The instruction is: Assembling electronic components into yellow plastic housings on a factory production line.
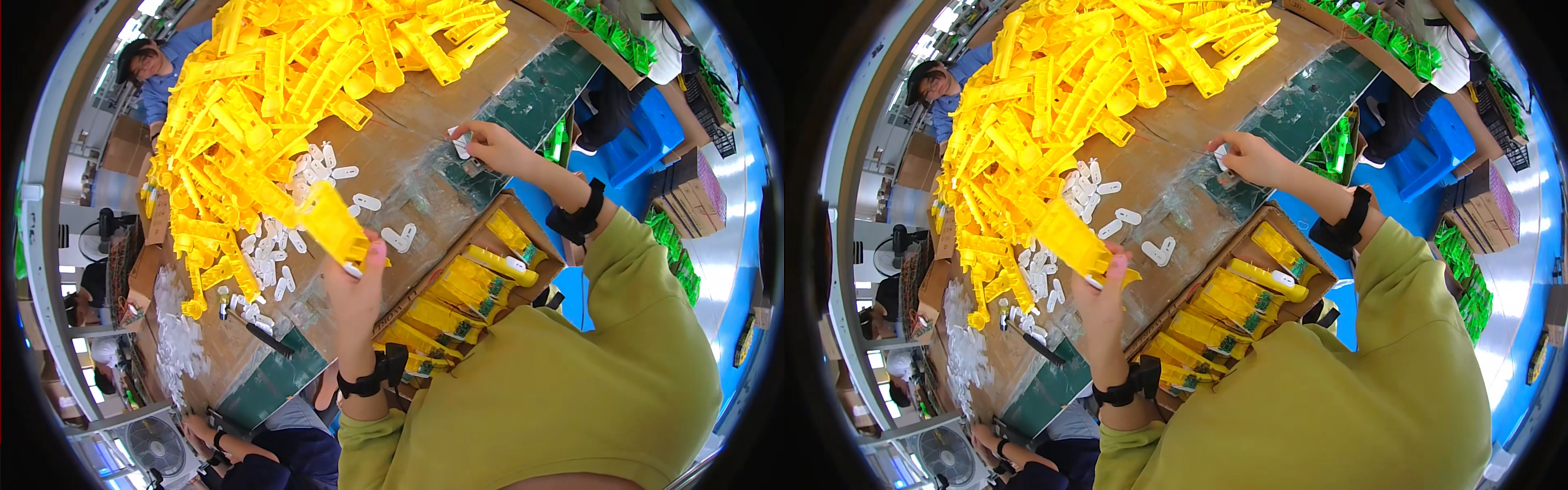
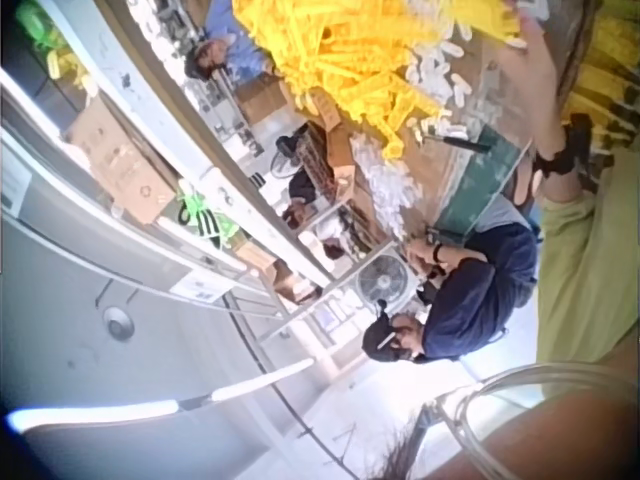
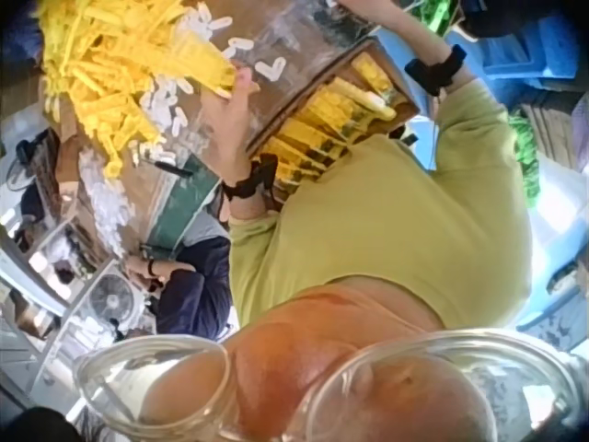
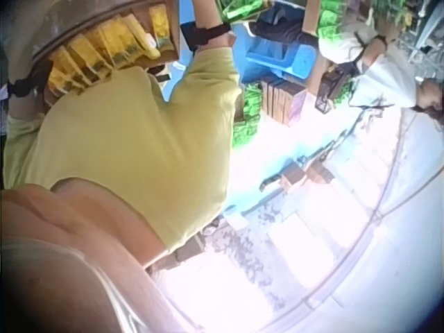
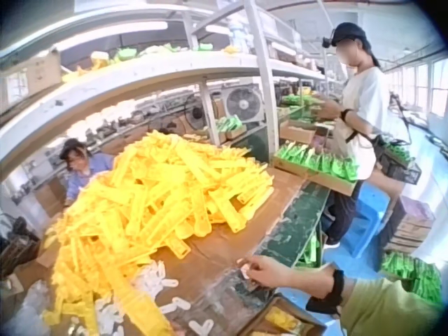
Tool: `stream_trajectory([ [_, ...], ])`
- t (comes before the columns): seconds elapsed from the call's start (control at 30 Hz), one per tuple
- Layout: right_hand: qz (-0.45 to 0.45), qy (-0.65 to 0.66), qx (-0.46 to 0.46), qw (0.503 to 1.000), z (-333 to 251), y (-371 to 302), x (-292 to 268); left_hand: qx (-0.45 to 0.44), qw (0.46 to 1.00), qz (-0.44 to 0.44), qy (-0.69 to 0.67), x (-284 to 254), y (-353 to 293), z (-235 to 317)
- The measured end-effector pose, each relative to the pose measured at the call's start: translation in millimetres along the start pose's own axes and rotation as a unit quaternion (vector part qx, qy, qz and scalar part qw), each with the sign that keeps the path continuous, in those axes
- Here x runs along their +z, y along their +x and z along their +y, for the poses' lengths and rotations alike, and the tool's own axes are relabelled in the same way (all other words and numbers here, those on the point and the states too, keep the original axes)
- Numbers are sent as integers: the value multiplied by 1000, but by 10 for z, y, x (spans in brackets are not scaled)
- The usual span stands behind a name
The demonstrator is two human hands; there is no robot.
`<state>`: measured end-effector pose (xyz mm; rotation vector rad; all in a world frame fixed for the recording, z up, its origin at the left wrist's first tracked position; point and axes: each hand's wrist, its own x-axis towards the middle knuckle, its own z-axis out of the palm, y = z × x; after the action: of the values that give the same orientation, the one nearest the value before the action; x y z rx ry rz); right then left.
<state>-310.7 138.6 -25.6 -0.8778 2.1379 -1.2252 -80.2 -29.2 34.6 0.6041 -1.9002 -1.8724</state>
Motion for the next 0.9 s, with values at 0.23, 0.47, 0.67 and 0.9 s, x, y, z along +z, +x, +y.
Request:
stream_trajectory([
  [0.23,-172,269,109,941,-862,-74,429,197,952,-52,230,203,53,144],
  [0.47,-335,337,122,871,-1166,-177,545,178,962,-44,201,1,-116,223],
  [0.67,-181,69,-395,898,-1437,-487,328,59,996,-28,-61,-62,-261,570],
  [0.9,-51,78,-343,935,-1645,-699,422,117,990,14,-79,-1,-335,701],
])
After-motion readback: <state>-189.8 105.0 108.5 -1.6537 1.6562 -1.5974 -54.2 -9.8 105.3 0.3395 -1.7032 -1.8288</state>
